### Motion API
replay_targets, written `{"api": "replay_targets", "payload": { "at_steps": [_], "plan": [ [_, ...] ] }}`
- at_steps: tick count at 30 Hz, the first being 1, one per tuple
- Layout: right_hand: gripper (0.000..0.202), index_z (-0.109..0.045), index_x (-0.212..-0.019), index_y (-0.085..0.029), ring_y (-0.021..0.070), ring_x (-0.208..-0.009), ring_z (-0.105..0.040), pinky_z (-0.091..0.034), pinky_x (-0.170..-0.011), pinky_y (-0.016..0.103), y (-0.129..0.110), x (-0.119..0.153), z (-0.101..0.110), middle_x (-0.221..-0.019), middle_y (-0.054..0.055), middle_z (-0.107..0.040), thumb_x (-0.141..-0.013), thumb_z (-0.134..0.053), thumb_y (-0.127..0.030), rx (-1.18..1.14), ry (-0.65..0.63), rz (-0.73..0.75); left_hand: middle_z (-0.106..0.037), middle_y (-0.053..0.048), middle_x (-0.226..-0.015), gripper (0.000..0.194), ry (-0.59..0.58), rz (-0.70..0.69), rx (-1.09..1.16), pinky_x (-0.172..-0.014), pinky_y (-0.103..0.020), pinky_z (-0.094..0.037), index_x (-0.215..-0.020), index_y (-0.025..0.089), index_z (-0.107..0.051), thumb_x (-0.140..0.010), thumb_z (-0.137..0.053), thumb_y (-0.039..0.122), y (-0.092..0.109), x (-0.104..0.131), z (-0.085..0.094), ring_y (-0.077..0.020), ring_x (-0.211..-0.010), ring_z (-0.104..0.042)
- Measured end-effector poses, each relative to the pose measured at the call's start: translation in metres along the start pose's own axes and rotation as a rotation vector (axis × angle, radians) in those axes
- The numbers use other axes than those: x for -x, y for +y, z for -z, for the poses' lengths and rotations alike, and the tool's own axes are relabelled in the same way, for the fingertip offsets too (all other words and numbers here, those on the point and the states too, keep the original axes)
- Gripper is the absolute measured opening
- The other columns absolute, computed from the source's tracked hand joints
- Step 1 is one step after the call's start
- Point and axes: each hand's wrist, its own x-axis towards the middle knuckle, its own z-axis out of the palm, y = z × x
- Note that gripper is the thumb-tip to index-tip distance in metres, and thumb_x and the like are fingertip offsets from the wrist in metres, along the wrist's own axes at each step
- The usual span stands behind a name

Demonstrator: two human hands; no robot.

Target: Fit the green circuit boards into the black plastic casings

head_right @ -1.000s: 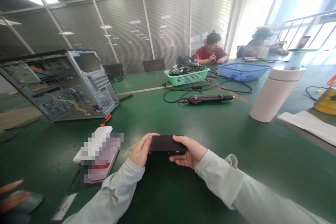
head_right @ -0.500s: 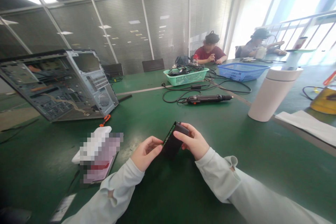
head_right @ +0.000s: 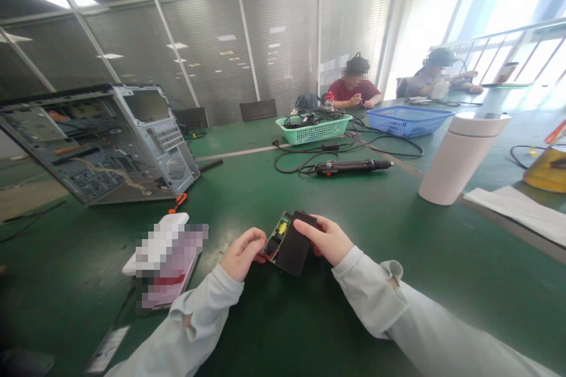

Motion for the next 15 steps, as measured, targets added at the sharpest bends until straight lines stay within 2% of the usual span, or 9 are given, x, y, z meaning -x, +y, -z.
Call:
{"api": "replay_targets", "payload": {
  "at_steps": [1,3,6,9,11,15],
  "plan": [
    [0.079,-0.049,-0.09,-0.009,0.0042,-0.036,-0.031,-0.02,-0.031,0.013,-0.001,0.001,-0.001,-0.045,-0.006,-0.039,-0.04,-0.07,-0.066,0.003,-0.005,0.002,-0.058,0.003,-0.059,0.009,-0.02,0.014,0.017,-0.051,-0.02,-0.039,-0.074,0.017,-0.049,-0.068,-0.046,0.025,0.001,0.0,0.001,-0.0097,-0.053,-0.055],
    [0.082,-0.05,-0.094,-0.008,0.0039,-0.035,-0.031,-0.02,-0.031,0.013,-0.003,0.004,-0.003,-0.047,-0.005,-0.042,-0.04,-0.071,-0.065,0.009,-0.024,0.001,-0.059,0.003,-0.058,0.021,-0.067,0.06,0.02,-0.05,-0.02,-0.039,-0.085,0.016,-0.052,-0.067,-0.042,0.02,0.004,-0.001,0.002,-0.0097,-0.05,-0.054],
    [0.084,-0.05,-0.098,-0.006,0.0037,-0.036,-0.032,-0.02,-0.031,0.013,-0.006,0.01,-0.006,-0.05,-0.004,-0.046,-0.04,-0.072,-0.063,0.014,-0.057,-0.008,-0.062,-0.001,-0.063,0.033,-0.097,0.077,-0.082,-0.05,-0.022,-0.04,-0.098,0.012,-0.055,-0.071,-0.042,0.027,0.01,0.0,0.002,-0.012,-0.052,-0.054],
    [0.077,-0.05,-0.096,-0.007,0.0039,-0.037,-0.036,-0.022,-0.031,0.013,-0.009,0.014,-0.009,-0.056,-0.002,-0.05,-0.042,-0.075,-0.054,-0.003,-0.086,0.002,-0.065,-0.006,-0.074,0.035,-0.115,-0.036,-0.236,-0.06,-0.025,-0.043,-0.086,0.011,-0.063,-0.074,-0.045,0.04,0.012,0.003,0.0,-0.017,-0.067,-0.058],
    [0.069,-0.051,-0.093,-0.007,0.0041,-0.038,-0.038,-0.024,-0.031,0.013,-0.011,0.015,-0.01,-0.057,-0.001,-0.051,-0.043,-0.078,-0.046,-0.043,-0.09,-0.001,-0.066,-0.007,-0.074,0.036,-0.115,-0.086,-0.298,-0.066,-0.027,-0.043,-0.076,0.012,-0.064,-0.075,-0.044,0.042,0.011,0.004,0.0,-0.0189,-0.071,-0.058],
    [0.046,-0.052,-0.085,-0.01,0.0057,-0.032,-0.036,-0.023,-0.028,0.013,-0.012,0.01,-0.005,-0.048,-0.004,-0.046,-0.053,-0.077,-0.033,-0.156,-0.007,-0.094,-0.065,-0.005,-0.067,0.035,0.04,-0.07,-0.251,-0.059,-0.025,-0.044,-0.071,0.014,-0.064,-0.077,-0.043,0.04,0.004,0.0,0.003,-0.0177,-0.066,-0.058]
  ]
}}
